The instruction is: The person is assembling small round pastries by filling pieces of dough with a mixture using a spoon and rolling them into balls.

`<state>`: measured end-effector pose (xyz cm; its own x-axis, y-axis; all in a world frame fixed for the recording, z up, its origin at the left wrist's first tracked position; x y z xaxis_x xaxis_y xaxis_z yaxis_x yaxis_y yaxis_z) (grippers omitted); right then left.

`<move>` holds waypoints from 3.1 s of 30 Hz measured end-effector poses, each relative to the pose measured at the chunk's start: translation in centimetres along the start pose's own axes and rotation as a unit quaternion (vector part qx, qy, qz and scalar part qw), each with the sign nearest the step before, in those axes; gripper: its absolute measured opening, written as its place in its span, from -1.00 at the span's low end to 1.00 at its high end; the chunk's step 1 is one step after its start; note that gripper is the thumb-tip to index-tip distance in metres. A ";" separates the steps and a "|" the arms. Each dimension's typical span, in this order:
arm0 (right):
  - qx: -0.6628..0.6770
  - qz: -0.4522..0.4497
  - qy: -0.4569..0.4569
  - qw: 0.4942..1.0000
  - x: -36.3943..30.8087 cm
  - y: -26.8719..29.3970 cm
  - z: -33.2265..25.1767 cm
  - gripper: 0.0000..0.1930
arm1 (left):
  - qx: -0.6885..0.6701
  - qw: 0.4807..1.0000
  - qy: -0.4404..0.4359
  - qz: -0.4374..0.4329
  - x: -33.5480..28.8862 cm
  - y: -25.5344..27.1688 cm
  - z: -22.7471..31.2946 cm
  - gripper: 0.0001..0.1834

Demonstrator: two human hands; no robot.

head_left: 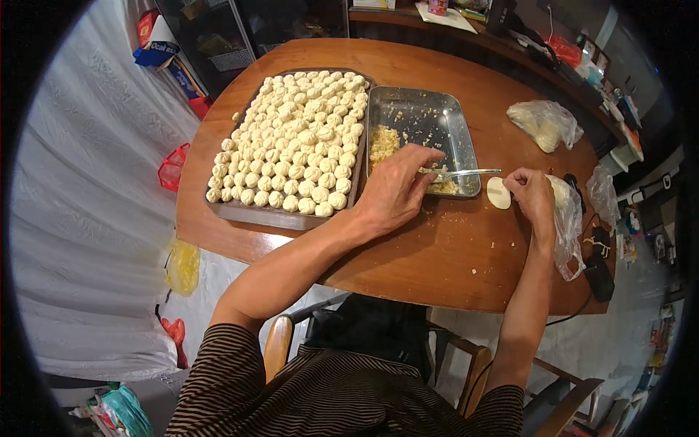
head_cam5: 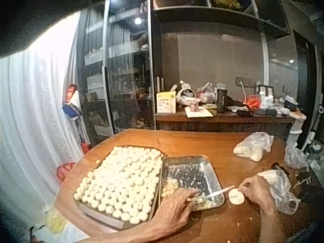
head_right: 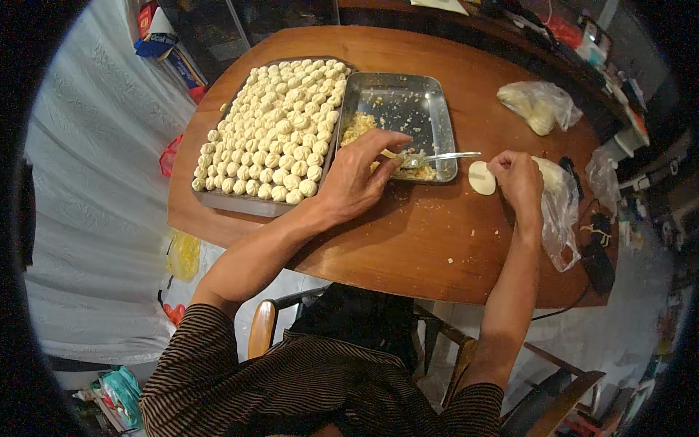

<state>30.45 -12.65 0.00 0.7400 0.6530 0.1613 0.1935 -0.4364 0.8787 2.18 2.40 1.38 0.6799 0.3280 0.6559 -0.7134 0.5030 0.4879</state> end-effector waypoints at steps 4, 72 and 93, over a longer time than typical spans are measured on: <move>-0.021 0.024 0.023 0.999 -0.6 0.6 -1.0 -0.78 | -0.002 1.000 0.000 -0.001 0.0 0.0 0.0 -0.66; 0.409 0.020 0.177 0.895 -5.9 -2.2 -14.0 -0.75 | -0.537 0.777 0.324 0.057 -0.7 -1.0 -2.4 -0.78; 0.402 -0.027 0.157 0.902 -6.5 -2.8 -14.3 -0.63 | -0.528 0.785 0.318 0.065 -0.6 -0.8 -1.9 -0.64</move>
<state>15.85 -6.82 2.91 0.5211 0.7752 0.3570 0.7217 -0.6236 0.3004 2.70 3.35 -0.49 0.8002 0.5948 0.0773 -0.4729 0.7049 -0.5286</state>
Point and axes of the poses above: each hand's wrist, its own x-axis towards the middle knuckle, its own y-axis out of the back of the hand, z = x × y, the point moved 5 cm from there along x, towards the middle knuckle, and after that the axes turned 6 degrees about -y, right-handed, at the moved point
